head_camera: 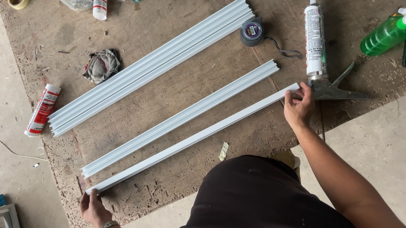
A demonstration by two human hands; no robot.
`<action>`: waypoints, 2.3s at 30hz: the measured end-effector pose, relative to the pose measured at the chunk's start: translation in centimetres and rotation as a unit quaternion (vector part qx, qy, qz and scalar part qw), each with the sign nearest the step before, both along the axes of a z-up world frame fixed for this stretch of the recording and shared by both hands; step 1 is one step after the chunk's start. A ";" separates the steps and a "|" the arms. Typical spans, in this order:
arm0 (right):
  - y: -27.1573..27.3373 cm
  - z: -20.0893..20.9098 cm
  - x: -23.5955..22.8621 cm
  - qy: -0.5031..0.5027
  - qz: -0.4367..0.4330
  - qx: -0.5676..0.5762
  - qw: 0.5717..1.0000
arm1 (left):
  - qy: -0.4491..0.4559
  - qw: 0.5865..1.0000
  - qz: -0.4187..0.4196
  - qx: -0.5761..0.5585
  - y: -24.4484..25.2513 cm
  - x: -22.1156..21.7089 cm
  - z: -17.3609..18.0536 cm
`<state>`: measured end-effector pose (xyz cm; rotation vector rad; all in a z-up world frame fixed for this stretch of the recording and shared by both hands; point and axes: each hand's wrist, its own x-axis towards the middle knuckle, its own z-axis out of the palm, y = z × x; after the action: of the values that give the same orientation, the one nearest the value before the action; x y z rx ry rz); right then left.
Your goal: The person applies sealant along the grooves of several white aluminum profiles using a caulking gun, then wipes the surface with a cloth. They handle multiple profiles, aligning them and applying sealant in repeated passes.
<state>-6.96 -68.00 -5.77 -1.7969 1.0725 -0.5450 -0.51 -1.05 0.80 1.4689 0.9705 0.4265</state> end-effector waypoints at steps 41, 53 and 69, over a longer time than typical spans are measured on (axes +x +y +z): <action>0.8 2.6 0.6 0.026 0.018 -0.016 0.999 | 0.208 0.960 -0.085 0.168 1.3 2.0 0.2; -0.7 0.1 0.7 -0.049 0.044 -0.170 0.983 | 0.016 0.977 -0.113 0.180 4.5 0.2 -4.7; -5.4 -6.2 2.8 0.093 0.089 -0.266 0.955 | 0.133 0.922 -0.098 0.349 6.2 2.3 -7.3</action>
<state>-4.17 -73.37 -11.96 -2.4307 0.9275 -0.6007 1.75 5.19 -6.50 2.2997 0.9073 0.4570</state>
